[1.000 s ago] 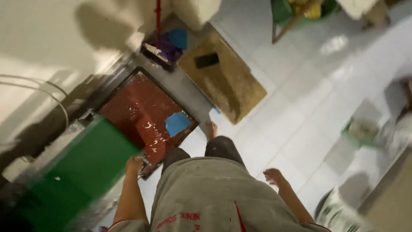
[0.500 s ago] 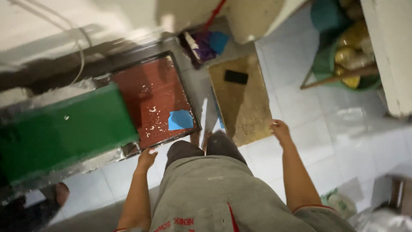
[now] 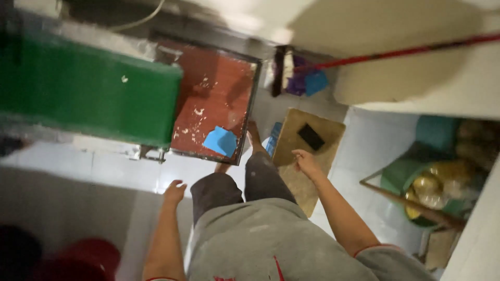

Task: Folding dough sheets, cleaning a dough roller machine with a scraper, and feeding dough through the roller.

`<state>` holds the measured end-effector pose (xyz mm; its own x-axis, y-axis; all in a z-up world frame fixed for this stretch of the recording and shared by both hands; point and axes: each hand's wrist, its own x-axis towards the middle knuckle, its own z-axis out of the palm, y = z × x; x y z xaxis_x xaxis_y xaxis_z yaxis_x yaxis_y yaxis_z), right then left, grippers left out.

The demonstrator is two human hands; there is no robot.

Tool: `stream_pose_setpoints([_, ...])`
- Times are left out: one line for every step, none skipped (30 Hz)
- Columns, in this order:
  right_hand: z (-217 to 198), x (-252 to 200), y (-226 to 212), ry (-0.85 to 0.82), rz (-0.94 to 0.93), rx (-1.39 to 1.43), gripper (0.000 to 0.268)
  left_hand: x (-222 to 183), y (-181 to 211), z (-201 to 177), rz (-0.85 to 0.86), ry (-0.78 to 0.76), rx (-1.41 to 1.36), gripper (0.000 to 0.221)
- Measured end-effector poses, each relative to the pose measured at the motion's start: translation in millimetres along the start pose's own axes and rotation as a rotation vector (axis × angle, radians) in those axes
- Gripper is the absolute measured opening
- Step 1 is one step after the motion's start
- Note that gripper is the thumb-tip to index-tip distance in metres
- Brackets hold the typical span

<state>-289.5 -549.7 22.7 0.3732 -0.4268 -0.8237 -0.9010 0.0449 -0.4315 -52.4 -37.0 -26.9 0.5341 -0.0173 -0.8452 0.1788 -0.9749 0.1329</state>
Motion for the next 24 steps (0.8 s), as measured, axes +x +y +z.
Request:
stream_pose_setpoints([1,17,-9,-0.056,-0.007,-0.136,0.040,-1,5,13,-0.016,-0.013,-0.032,0.051])
stream_pose_setpoints([4,36,-19,-0.075,-0.011,-0.160,0.040,5,12,26,-0.039,-0.013,-0.053,0.051])
stream_pose_setpoints([8,56,-29,-0.091,-0.076,-0.329,0.042,11,18,40,-0.032,-0.018,-0.090,0.049])
stream_pose_setpoints([14,71,-34,-0.110,-0.137,-0.497,0.044,12,21,56,-0.030,-0.028,-0.125,0.048])
stream_pose_setpoints([27,82,-37,-0.135,-0.136,-0.521,0.044,12,25,73,-0.057,-0.034,-0.143,0.048])
stream_pose_setpoints([42,97,-43,-0.145,-0.162,-0.529,0.041,18,29,89,-0.061,-0.037,-0.171,0.048])
stream_pose_setpoints([59,112,-48,-0.156,-0.187,-0.536,0.038,26,33,104,-0.066,-0.039,-0.199,0.047])
stream_pose_setpoints([75,125,-58,-0.178,-0.193,-0.558,0.038,33,39,114,-0.089,-0.039,-0.219,0.047])
stream_pose_setpoints([92,139,-66,-0.273,-0.216,-0.608,0.040,41,44,125,-0.115,-0.056,-0.266,0.046])
stream_pose_setpoints([110,152,-71,-0.365,-0.233,-0.656,0.043,51,48,139,-0.137,-0.077,-0.313,0.044])
stream_pose_setpoints([130,173,-76,-0.383,-0.235,-0.677,0.043,71,48,150,-0.157,-0.079,-0.332,0.044])
stream_pose_setpoints([149,192,-76,-0.420,-0.305,-0.755,0.041,88,47,165,-0.143,-0.077,-0.312,0.045])
stream_pose_setpoints([169,210,-75,-0.457,-0.376,-0.832,0.038,105,45,182,-0.128,-0.075,-0.291,0.046])
stream_pose_setpoints([186,232,-76,-0.474,-0.378,-0.855,0.038,120,48,187,-0.146,-0.078,-0.314,0.046])
stream_pose_setpoints([204,253,-75,-0.482,-0.417,-0.949,0.037,134,50,193,-0.133,-0.084,-0.299,0.050])
stream_pose_setpoints([223,278,-76,-0.486,-0.461,-1.044,0.036,154,53,199,-0.118,-0.085,-0.288,0.055])
stream_pose_setpoints([241,302,-80,-0.499,-0.469,-1.069,0.036,169,58,194,-0.132,-0.084,-0.314,0.055])
stream_pose_setpoints([258,323,-81,-0.541,-0.480,-1.122,0.037,181,62,191,-0.097,-0.070,-0.288,0.058])
stream_pose_setpoints([275,344,-81,-0.583,-0.491,-1.175,0.037,192,67,188,-0.063,-0.055,-0.261,0.062])
stream_pose_setpoints([291,360,-76,-0.599,-0.496,-1.194,0.037,225,59,209,-0.079,-0.056,-0.281,0.062])
stream_pose_setpoints([306,375,-70,-0.569,-0.520,-1.208,0.040,257,52,229,-0.110,0.025,-0.250,0.072])
stream_pose_setpoints([317,389,-64,-0.536,-0.540,-1.221,0.044,286,46,250,-0.137,0.100,-0.217,0.083])
stream_pose_setpoints([323,387,-60,-0.548,-0.541,-1.238,0.044,287,55,240,-0.150,0.095,-0.233,0.083])
stream_pose_setpoints([331,390,-63,-0.560,-0.502,-1.247,0.055,294,62,223,-0.075,0.099,-0.010,0.094])
